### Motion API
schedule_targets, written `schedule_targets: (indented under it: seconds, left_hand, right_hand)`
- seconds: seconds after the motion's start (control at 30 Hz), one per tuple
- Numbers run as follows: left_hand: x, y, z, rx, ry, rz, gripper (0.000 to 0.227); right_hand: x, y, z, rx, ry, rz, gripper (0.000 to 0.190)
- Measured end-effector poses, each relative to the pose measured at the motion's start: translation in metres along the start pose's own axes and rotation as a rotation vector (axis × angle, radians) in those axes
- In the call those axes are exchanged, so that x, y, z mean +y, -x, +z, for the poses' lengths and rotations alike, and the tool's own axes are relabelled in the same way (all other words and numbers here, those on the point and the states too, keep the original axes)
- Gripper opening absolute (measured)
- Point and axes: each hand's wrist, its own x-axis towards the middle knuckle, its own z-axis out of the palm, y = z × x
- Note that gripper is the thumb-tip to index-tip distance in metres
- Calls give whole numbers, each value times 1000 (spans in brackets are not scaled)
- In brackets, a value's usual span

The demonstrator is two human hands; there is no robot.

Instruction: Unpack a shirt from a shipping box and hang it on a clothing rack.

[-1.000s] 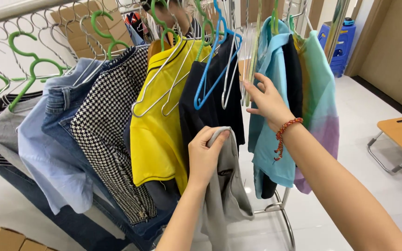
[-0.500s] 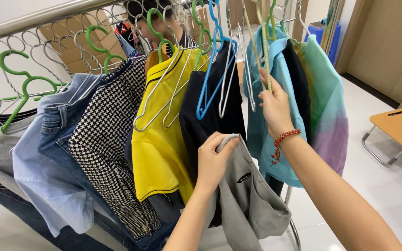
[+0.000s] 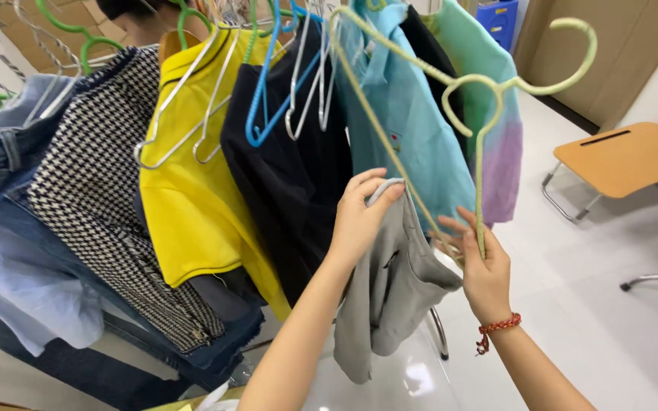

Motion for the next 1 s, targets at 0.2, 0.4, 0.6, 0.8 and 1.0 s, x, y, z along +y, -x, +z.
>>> schedule_targets:
  seconds: [0.2,0.4,0.6,0.8,1.0]
  left_hand:
    - [-13,21,64,-85,-49,-194,22]
    - [19,62,98,-201,-183,-34,25]
    - [45,91,106,-257,-141,62,23]
    - [52,102,104,-233,-218,48,21]
    - [50,108,97,-159,-185,103,23]
  right_hand:
    - [37,62,-83,-37,-50,178,39]
    - [-21,46,-123,-92,63,11,57]
    - [-69,1,-154,-32,-295,218,47]
    - [-98,-15,-155,47,-319,362,38]
    - [-80,-25,-150,103,-565,296,35]
